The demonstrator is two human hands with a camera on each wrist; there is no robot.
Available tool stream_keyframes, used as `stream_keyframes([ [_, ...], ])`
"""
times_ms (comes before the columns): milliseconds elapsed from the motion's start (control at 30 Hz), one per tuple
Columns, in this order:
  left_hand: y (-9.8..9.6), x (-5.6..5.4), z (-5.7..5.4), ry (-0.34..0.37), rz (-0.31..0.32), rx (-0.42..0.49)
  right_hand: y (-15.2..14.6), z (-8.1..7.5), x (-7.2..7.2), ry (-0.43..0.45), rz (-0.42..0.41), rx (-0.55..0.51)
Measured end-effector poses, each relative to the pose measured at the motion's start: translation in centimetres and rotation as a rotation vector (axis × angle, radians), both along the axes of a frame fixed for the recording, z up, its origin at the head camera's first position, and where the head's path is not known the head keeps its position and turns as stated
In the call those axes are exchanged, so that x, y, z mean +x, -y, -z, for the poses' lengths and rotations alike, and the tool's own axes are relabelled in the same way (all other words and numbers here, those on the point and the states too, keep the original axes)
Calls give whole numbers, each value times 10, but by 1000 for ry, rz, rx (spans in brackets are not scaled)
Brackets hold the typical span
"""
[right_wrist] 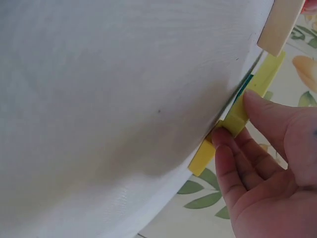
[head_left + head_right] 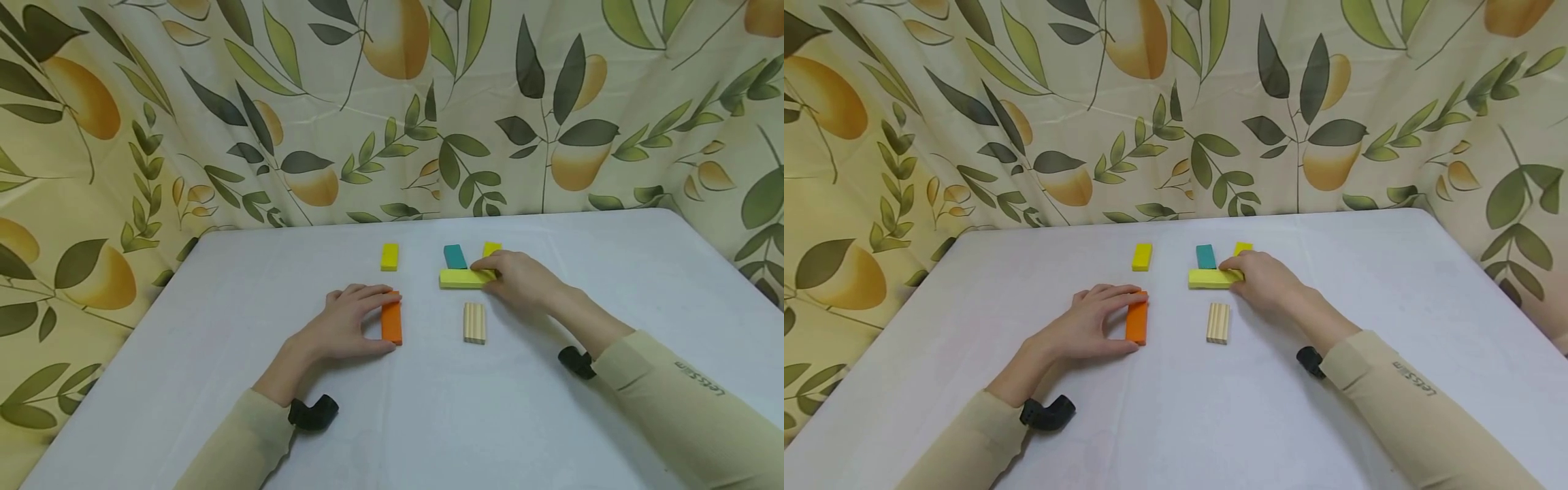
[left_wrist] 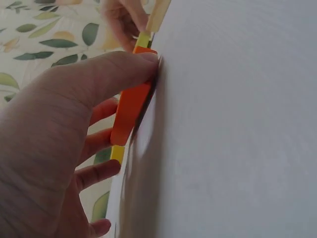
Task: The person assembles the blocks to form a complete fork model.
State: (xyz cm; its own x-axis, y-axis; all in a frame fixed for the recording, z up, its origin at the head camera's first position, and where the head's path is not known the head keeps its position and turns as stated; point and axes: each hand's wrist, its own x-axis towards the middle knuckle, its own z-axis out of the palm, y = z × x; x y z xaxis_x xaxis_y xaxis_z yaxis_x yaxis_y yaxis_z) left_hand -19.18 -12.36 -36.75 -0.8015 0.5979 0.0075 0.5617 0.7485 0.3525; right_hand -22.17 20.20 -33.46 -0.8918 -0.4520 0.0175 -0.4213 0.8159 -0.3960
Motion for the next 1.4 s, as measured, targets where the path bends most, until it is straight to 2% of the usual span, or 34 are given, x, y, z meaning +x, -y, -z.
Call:
stream_keyframes([
  [333,-24,-4,-2,6,44,9,9,1,0,-20,-26,-26],
  [633,-47,-2,-4,35,94,10,20,-1,2,17,-15,-58],
  [867,-60,-2,-5,47,116,7,25,0,0,24,-19,-42],
  [1133,-66,-3,-6,46,115,13,32,1,-5,67,3,-33],
  [1400,-69,-5,-5,58,114,4,33,1,-7,70,5,-22],
])
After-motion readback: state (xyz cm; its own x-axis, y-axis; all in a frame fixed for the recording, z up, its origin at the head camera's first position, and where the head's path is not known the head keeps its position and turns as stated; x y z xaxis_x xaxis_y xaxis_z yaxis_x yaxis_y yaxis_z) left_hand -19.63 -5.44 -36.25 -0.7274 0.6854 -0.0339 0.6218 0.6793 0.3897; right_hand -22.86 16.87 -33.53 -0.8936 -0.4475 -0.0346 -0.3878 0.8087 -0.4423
